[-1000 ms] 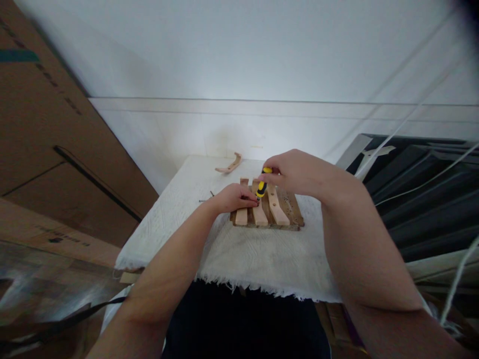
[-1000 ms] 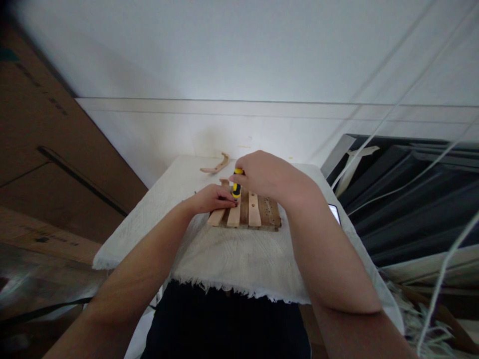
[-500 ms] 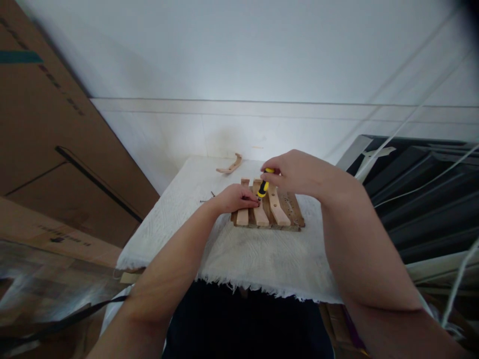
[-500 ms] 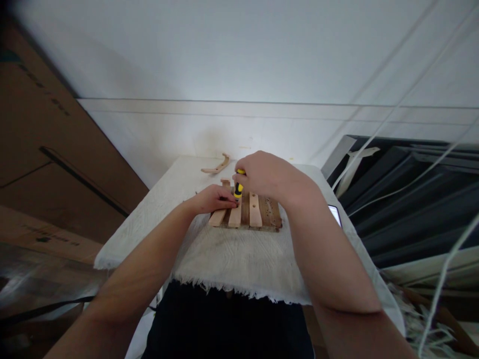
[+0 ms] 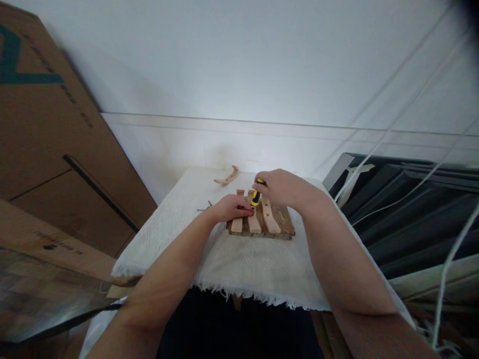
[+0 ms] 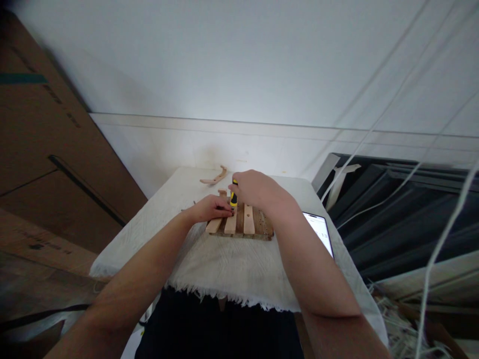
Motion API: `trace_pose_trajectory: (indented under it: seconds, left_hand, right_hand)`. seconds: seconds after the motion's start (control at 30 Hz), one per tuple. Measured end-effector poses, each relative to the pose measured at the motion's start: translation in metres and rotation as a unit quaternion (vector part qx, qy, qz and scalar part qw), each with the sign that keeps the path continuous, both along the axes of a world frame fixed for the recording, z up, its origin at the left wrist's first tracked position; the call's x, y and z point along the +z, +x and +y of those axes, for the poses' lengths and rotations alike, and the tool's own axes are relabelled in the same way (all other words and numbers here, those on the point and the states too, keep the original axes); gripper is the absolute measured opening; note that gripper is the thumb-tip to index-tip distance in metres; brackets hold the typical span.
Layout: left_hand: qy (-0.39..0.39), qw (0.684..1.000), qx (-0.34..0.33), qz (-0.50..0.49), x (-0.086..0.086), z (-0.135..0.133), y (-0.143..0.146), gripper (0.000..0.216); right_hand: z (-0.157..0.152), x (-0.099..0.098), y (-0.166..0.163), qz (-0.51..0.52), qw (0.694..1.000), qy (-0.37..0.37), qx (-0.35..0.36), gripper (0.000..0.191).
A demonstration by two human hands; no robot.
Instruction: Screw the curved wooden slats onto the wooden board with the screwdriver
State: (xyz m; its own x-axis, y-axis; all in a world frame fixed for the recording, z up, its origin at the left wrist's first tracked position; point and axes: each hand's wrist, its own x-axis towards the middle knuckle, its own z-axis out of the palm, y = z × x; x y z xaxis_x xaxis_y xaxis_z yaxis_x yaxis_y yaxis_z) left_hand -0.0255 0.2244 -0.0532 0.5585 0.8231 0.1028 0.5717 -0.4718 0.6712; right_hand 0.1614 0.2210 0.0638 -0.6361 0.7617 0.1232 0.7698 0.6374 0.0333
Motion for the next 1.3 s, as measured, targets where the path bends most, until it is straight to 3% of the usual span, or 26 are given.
trace_pose_trajectory:
  seconds: [0.13, 0.27, 0.4, 0.63, 0.7, 0.93, 1.0, 1.13, 1.2, 1.3]
  left_hand:
    - [0.001, 1.0, -0.001, 0.003, 0.001, 0.0, 0.001, 0.017]
    - [0.014, 1.0, -0.006, 0.005, 0.0, 0.001, 0.0, 0.016]
    - [0.022, 1.0, -0.008, 0.014, -0.001, 0.002, -0.002, 0.019]
    - [-0.006, 1.0, -0.001, 0.012, 0.002, -0.001, 0.0, 0.021]
    - [-0.007, 1.0, -0.003, 0.011, 0.002, -0.001, 0.001, 0.021]
    - [0.019, 0.999, -0.005, 0.032, 0.003, 0.0, 0.001, 0.016]
    - [0.014, 0.999, -0.005, 0.031, 0.004, 0.0, 0.0, 0.017]
    - [-0.009, 1.0, -0.019, 0.013, 0.004, 0.0, -0.002, 0.019]
    - [-0.013, 1.0, -0.022, 0.008, 0.004, 0.001, -0.004, 0.019]
    - [-0.012, 1.0, -0.02, 0.012, 0.003, 0.001, -0.004, 0.019]
  right_hand:
    - [-0.003, -0.002, -0.011, -0.005, 0.996, 0.071, -0.058, 0.058]
    - [-0.005, -0.004, -0.012, 0.031, 0.999, 0.024, 0.006, 0.043]
    - [-0.004, -0.001, -0.005, 0.056, 0.994, -0.048, 0.086, 0.044]
    - [0.001, 0.002, -0.007, -0.023, 0.99, 0.065, -0.122, 0.057]
    - [0.0, 0.001, -0.009, -0.005, 0.993, 0.053, -0.101, 0.053]
    - [-0.004, 0.004, 0.0, 0.044, 0.994, -0.068, 0.071, 0.04]
    - [-0.004, 0.006, 0.002, 0.014, 0.998, -0.056, 0.034, 0.042]
    - [-0.003, 0.007, -0.002, -0.025, 0.992, 0.023, -0.119, 0.059]
    - [-0.002, 0.005, -0.004, -0.013, 0.993, 0.029, -0.115, 0.055]
    - [-0.001, 0.003, -0.003, 0.025, 0.999, -0.007, -0.036, 0.042]
